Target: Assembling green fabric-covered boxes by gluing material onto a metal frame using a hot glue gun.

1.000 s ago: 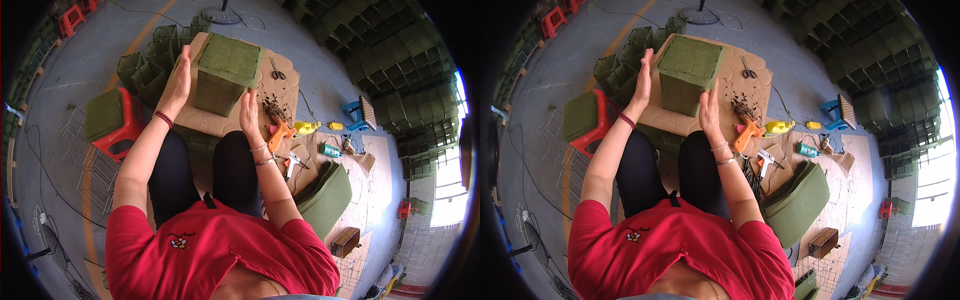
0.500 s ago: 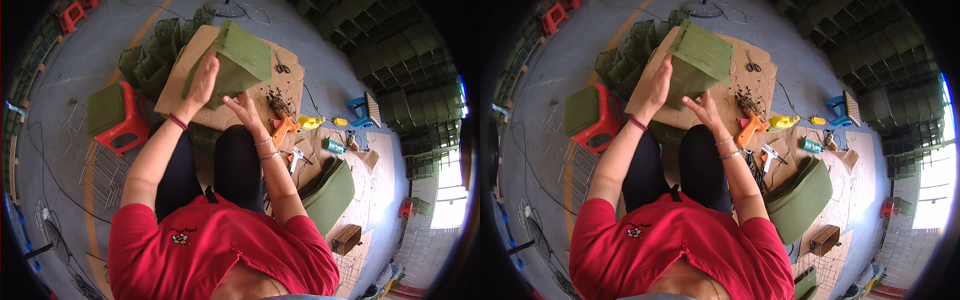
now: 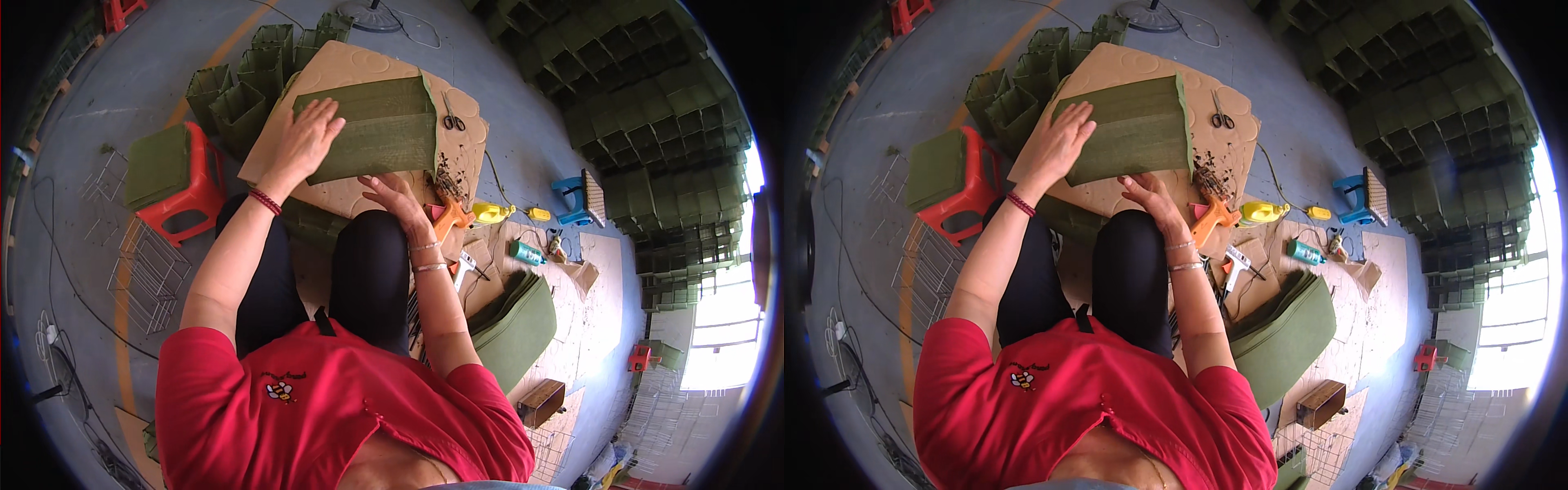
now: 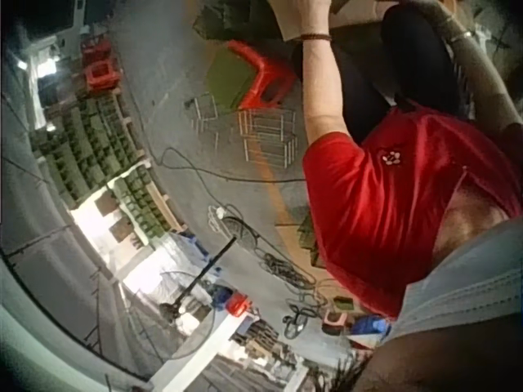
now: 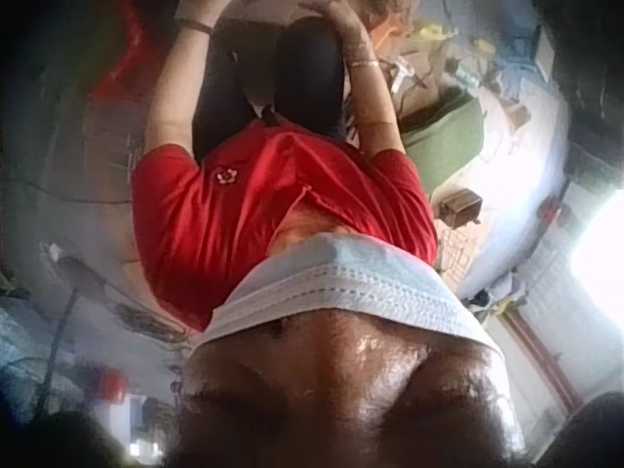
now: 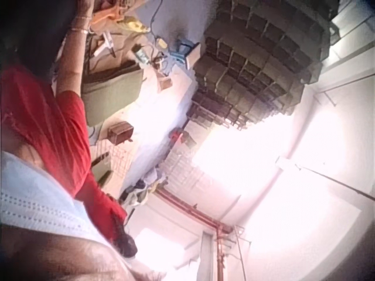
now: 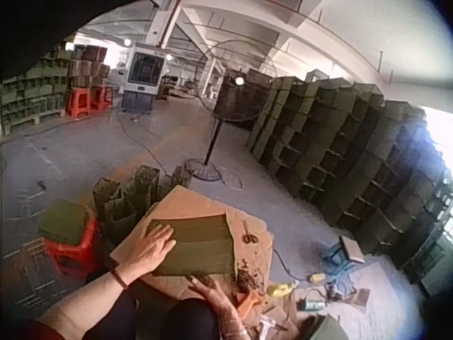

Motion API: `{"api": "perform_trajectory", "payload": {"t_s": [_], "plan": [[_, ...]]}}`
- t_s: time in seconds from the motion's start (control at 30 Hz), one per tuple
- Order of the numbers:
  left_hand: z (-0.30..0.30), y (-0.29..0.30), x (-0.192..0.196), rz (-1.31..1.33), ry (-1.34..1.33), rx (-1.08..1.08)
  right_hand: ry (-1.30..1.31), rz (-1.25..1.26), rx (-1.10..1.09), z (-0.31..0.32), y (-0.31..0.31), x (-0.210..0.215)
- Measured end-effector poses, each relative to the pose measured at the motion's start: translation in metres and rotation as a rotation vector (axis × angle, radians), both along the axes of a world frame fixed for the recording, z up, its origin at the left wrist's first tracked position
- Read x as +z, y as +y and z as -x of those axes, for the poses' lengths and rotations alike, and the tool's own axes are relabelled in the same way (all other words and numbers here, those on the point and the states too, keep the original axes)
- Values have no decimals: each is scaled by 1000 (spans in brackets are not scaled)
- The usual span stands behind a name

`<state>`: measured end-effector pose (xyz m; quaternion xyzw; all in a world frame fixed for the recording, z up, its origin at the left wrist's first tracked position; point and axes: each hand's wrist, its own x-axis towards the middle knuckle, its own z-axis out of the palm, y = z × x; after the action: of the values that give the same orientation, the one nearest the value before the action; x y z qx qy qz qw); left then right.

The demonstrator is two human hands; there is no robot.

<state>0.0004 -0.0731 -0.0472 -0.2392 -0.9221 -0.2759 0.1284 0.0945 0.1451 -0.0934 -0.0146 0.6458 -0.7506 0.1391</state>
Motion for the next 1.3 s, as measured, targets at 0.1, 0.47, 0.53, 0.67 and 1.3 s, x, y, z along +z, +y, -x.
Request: {"api": "perform_trajectory", "payload": {"t_s": [0.1,0.47,0.53,0.67,1.3], "plan": [[1,-15,1,-76,-112,133,-42,92,-28,2,3,-7],[19,-22,-16,-1495,-995,-263,-66,204,-46,0,2,-10],[9,-19,-7,-1332,-825,-303,-81,176,-1,0,4,-7],[-5,-32,12,-885,-516,-376,-2,-65,196,-12,4,15],[-17,-31,14,-664,-518,-416,1108,-1011,-237,54,-79,69]]}}
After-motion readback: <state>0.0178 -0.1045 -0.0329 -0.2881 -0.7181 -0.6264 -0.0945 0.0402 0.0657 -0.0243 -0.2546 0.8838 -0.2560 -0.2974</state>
